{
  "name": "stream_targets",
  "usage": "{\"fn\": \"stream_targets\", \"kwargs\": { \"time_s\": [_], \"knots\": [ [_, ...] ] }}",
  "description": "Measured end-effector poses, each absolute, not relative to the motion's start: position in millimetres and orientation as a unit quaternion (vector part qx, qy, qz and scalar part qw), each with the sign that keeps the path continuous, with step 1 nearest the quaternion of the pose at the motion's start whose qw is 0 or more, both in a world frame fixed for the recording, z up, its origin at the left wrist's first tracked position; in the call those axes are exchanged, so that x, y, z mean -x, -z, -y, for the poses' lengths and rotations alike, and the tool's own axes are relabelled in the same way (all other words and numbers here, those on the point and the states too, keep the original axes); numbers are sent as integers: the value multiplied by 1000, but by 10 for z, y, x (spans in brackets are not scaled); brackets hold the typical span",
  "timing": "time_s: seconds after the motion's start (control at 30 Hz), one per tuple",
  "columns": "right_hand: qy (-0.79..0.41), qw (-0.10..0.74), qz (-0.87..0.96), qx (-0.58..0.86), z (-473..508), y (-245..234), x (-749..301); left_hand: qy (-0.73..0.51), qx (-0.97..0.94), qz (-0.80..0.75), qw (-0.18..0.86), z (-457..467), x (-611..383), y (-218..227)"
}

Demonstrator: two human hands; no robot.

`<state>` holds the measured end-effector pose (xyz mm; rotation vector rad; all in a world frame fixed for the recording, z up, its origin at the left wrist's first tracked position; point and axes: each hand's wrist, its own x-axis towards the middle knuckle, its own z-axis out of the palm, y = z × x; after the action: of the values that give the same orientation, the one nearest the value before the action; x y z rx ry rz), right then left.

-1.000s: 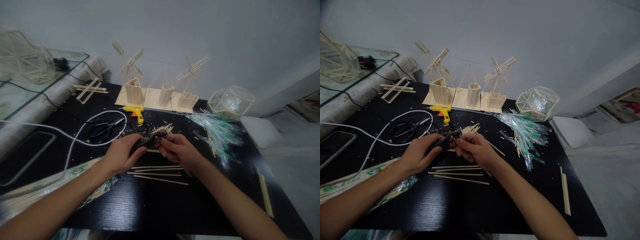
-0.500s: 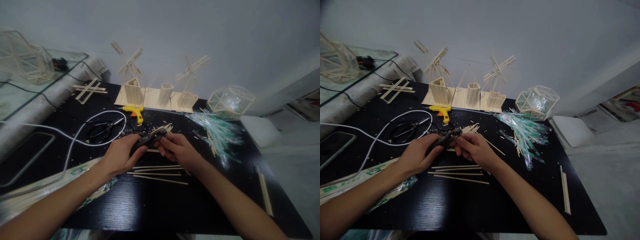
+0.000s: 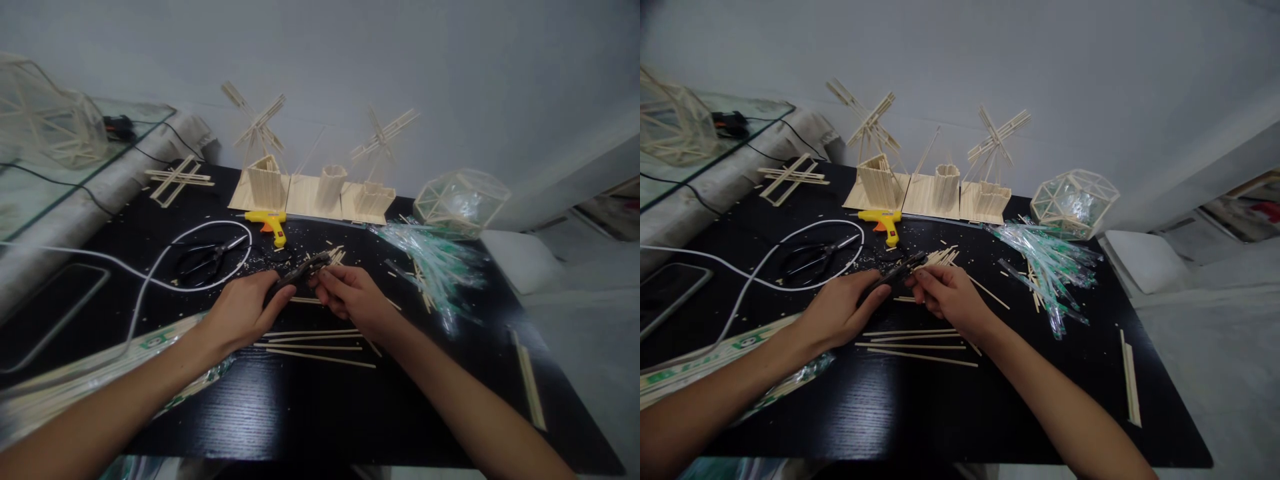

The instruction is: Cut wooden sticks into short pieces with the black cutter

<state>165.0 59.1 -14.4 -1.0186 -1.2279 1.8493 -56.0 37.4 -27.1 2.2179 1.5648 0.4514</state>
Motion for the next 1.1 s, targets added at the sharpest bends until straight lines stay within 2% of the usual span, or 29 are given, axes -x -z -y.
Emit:
{"fn": "stream_targets", "kwargs": {
  "time_s": [0.3,0.63,0.83,1.1],
  "knots": [
    [-718,343,457,397,-600,164,-1647,-137,-785,-585,152,-377,553,271],
    [-736,344,430,393,-631,143,-1660,-184,-760,-574,241,-411,566,277],
    [-740,337,428,395,-620,146,-1649,-204,-753,-584,223,-432,570,272],
    [-651,383,504,419,-672,-16,-1754,-269,-714,-590,263,-437,617,268]
  ]
}}
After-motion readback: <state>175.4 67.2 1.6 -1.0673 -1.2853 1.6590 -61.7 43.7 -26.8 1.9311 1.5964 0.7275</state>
